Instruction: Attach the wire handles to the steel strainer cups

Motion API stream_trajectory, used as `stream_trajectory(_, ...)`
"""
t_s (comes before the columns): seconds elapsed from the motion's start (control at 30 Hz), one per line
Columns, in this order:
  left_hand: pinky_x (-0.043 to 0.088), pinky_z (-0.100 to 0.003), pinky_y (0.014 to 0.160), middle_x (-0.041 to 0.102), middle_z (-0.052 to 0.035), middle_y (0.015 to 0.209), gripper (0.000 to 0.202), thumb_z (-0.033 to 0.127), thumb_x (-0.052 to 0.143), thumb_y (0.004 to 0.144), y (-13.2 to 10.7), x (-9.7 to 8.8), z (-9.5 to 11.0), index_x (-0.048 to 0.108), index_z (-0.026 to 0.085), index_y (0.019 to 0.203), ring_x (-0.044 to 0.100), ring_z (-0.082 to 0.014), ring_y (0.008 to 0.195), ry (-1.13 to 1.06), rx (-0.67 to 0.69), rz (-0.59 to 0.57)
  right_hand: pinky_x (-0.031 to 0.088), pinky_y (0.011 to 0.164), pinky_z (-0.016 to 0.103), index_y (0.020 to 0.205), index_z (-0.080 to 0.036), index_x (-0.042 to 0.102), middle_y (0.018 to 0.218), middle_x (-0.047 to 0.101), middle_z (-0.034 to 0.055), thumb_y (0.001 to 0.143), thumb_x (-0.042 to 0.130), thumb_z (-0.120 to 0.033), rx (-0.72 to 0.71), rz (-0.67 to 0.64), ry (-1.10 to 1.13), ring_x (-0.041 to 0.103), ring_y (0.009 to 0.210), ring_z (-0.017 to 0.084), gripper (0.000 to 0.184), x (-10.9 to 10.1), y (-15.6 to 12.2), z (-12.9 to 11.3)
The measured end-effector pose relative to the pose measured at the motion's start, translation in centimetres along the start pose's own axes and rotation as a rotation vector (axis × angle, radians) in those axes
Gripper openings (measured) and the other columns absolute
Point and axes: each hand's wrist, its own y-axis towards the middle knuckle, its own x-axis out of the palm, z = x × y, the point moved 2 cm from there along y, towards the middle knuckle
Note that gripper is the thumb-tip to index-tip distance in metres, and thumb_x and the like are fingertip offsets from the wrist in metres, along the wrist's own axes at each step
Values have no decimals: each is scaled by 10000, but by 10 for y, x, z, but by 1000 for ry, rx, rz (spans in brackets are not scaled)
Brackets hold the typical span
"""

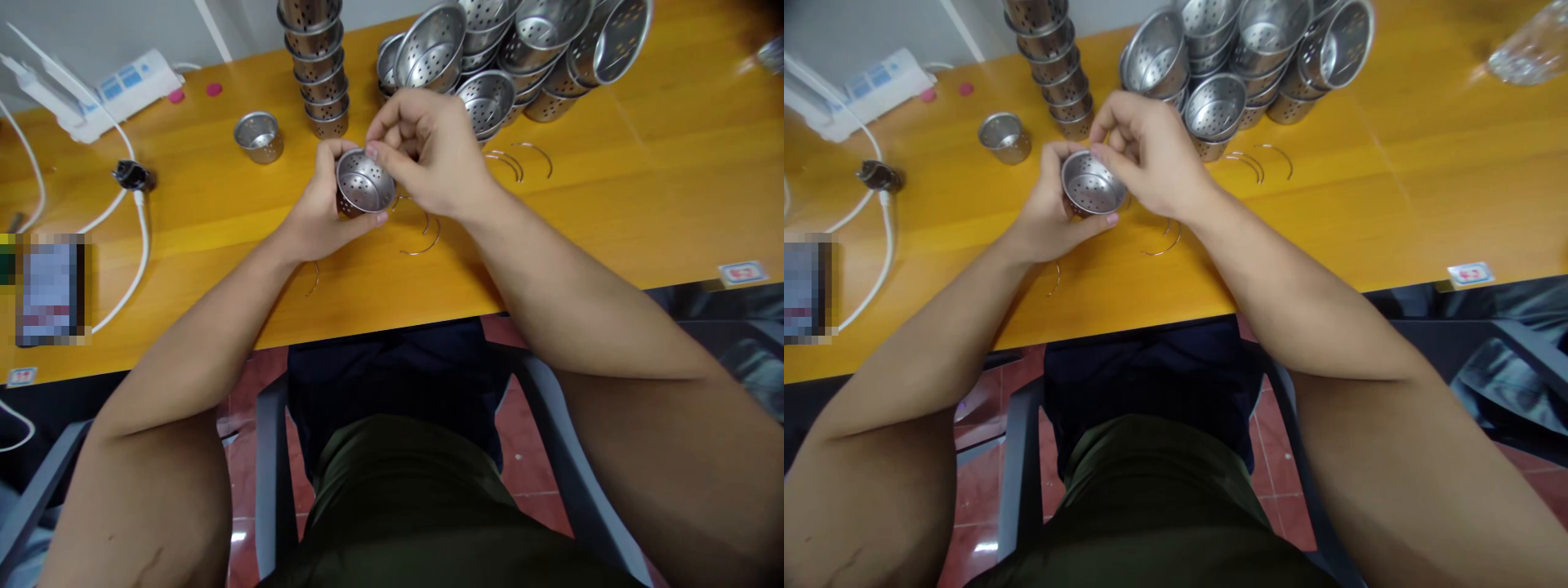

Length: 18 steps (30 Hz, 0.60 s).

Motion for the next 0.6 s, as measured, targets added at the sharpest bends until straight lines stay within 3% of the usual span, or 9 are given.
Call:
stream_trajectory(0.1, 695, -561, 1144, 643, -148, 1549, 1153, 1082, 1012, 911, 1, 1, 2, 483, 354, 1631, 764, -425, 1366, 12, 14, 6, 387, 588, 329, 1006, -251, 823, 761, 723, -33, 1015, 865, 31, 33, -27, 18, 577, 611, 163, 285, -1, 1, -4)
stream_trajectory(0.27, 703, -584, 1189, 672, -149, 1571, 1005, 841, 1107, 987, 3, -1, 14, 511, 364, 1641, 775, -429, 1400, 56, -17, -12, 435, 606, 308, 998, -239, 813, 773, 750, -31, 1083, 821, 78, 84, -62, 15, 648, 645, 158, 328, -1, -1, -14)
stream_trajectory(0.47, 724, -619, 1208, 717, -151, 1573, 940, 707, 1127, 1010, 4, -3, 23, 534, 370, 1657, 800, -444, 1412, 49, 3, -24, 441, 636, 323, 977, -271, 770, 776, 705, -38, 1003, 925, -52, 112, -17, -65, 554, 649, 170, 270, 2, -1, -11)
stream_trajectory(0.6, 714, -623, 1220, 722, -155, 1569, 977, 728, 1137, 986, 4, -2, 23, 521, 369, 1654, 791, -451, 1430, 62, -35, -27, 459, 656, 379, 949, -319, 738, 806, 711, -10, 971, 965, -232, 101, -6, -82, 566, 669, 217, 243, 2, -2, -14)
